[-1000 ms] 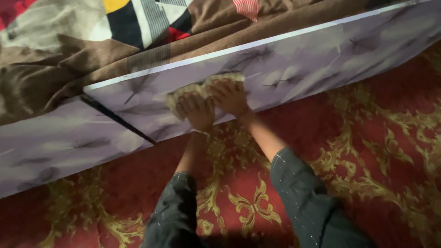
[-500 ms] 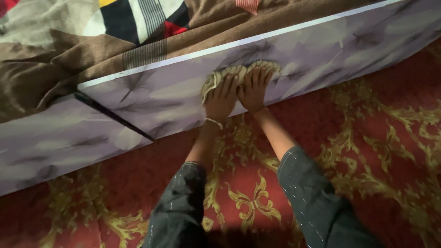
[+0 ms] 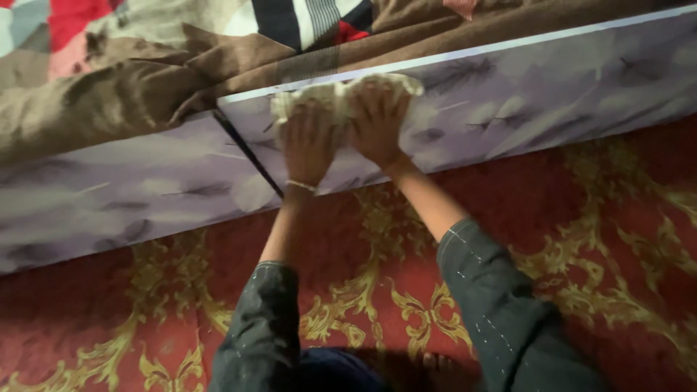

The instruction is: The person wipes the side of a bed frame with a cloth. They move along the length of the bed, scrubbing the surface with both hands.

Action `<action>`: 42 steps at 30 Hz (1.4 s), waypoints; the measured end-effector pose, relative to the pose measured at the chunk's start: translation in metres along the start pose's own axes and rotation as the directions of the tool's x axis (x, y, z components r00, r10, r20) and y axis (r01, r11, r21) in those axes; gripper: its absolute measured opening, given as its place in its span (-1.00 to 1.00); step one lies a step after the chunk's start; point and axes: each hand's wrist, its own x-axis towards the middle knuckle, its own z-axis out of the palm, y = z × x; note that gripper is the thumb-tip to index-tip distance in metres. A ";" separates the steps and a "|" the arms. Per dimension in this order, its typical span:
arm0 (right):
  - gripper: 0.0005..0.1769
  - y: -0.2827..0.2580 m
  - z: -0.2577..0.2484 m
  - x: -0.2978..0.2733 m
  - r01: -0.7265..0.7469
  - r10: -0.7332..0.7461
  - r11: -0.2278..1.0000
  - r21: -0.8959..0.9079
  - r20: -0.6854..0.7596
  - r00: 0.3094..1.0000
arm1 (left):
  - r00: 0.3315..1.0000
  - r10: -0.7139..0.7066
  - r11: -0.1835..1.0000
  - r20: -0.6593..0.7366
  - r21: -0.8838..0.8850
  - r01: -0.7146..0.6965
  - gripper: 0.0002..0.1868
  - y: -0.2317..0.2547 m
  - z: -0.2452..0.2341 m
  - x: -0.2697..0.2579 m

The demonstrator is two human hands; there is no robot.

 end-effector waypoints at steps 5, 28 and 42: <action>-0.40 -0.068 -0.028 0.071 0.035 -0.031 0.994 0.104 -0.034 0.999 | 0.975 -0.082 0.996 -0.208 0.005 0.085 -0.51 -0.048 -0.040 0.006; -0.64 0.076 -0.091 0.086 0.039 -0.024 0.994 0.099 -0.149 0.989 | 0.806 -0.342 0.927 -0.483 -0.031 0.375 -0.57 0.132 0.044 0.102; -0.63 0.144 -0.126 0.088 -0.212 0.238 0.968 0.132 -0.225 0.945 | 0.954 -0.107 0.985 -0.282 -0.162 0.062 -0.50 0.183 0.044 0.127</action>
